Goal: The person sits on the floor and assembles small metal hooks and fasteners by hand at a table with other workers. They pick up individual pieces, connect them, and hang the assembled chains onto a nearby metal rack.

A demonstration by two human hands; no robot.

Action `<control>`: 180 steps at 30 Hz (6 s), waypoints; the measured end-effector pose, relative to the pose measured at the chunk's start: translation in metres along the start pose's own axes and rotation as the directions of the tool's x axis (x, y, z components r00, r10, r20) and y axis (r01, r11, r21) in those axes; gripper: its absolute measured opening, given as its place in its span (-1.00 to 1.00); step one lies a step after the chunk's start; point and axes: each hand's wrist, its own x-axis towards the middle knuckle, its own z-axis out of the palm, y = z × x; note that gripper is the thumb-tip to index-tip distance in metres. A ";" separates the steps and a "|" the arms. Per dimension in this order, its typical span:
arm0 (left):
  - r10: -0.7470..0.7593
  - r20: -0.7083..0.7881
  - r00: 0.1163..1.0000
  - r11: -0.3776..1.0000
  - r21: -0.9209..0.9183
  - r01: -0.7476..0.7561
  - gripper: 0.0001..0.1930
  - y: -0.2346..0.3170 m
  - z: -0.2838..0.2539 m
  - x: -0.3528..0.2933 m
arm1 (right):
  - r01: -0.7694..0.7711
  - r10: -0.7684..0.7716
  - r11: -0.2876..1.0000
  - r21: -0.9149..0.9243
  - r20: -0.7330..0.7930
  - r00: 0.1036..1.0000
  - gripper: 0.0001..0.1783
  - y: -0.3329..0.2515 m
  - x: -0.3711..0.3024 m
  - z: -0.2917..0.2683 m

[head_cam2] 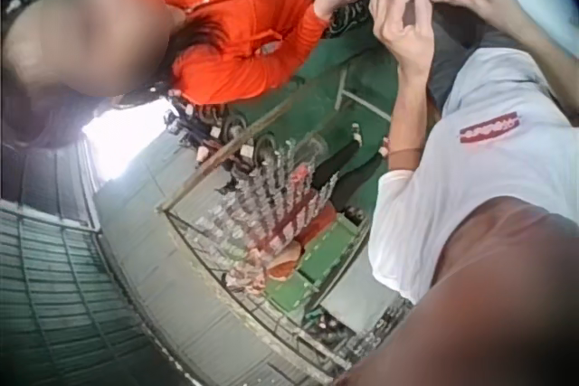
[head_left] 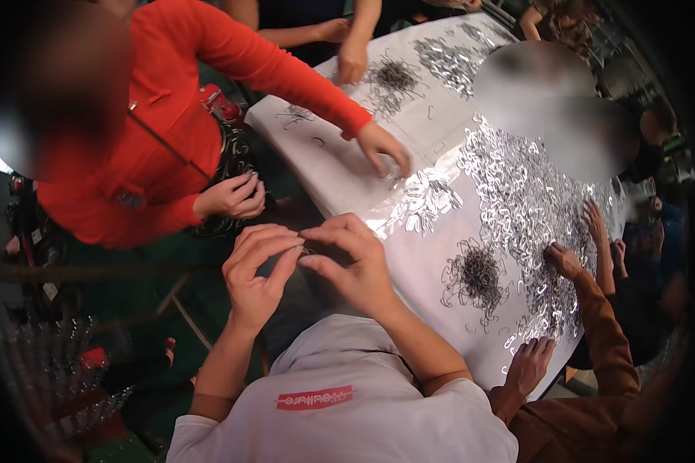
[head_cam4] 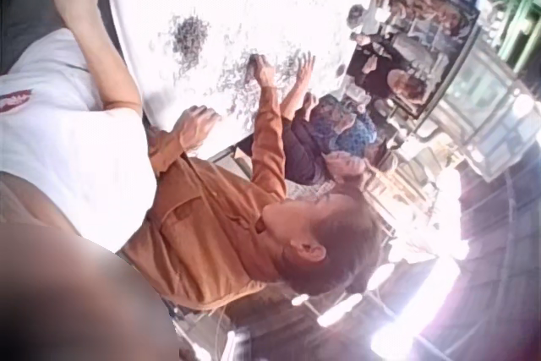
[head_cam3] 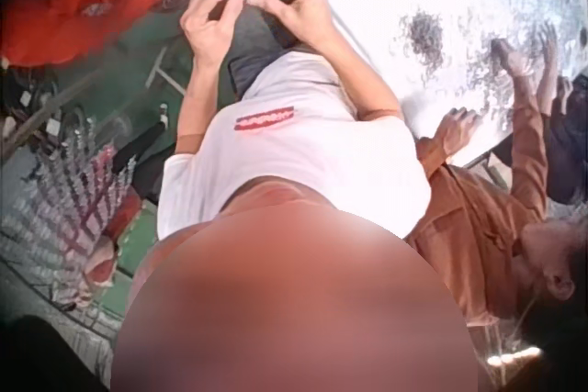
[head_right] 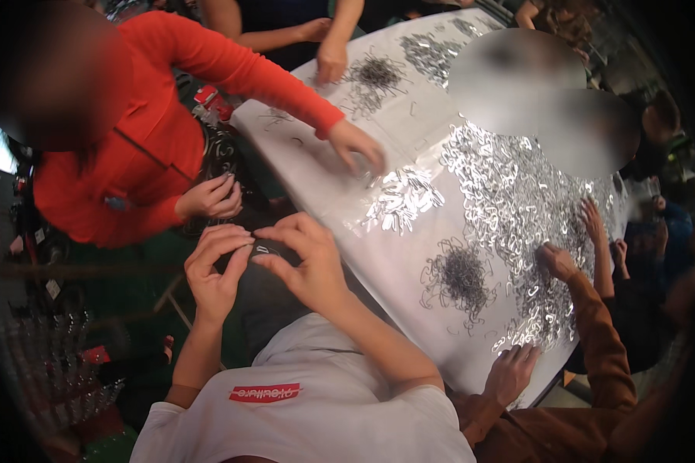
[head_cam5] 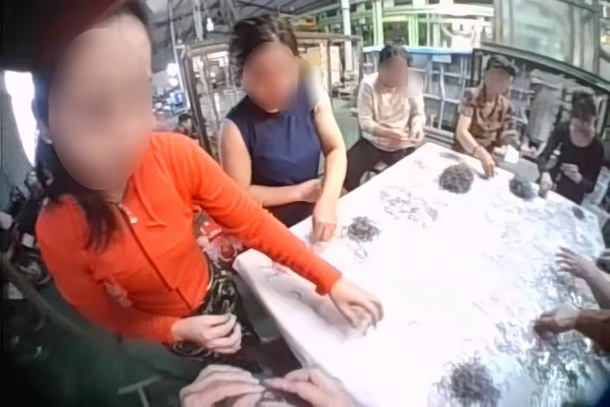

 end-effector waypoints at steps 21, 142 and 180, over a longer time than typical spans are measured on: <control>0.064 0.420 0.905 0.916 -0.385 0.114 -0.86 -0.032 0.235 0.110 | -0.185 -0.080 0.915 -0.357 -0.614 0.785 -0.83 0.037 -0.006 -0.140; -0.095 0.437 0.894 0.782 -0.523 0.339 -0.86 -0.013 0.163 0.125 | -0.178 -0.134 0.869 -0.461 -0.567 0.813 -0.89 0.061 0.039 -0.096; -0.006 0.273 0.962 0.891 -0.435 0.129 -0.79 0.002 0.118 0.082 | -0.104 0.390 0.841 0.532 -0.461 0.797 -0.74 0.001 0.034 -0.083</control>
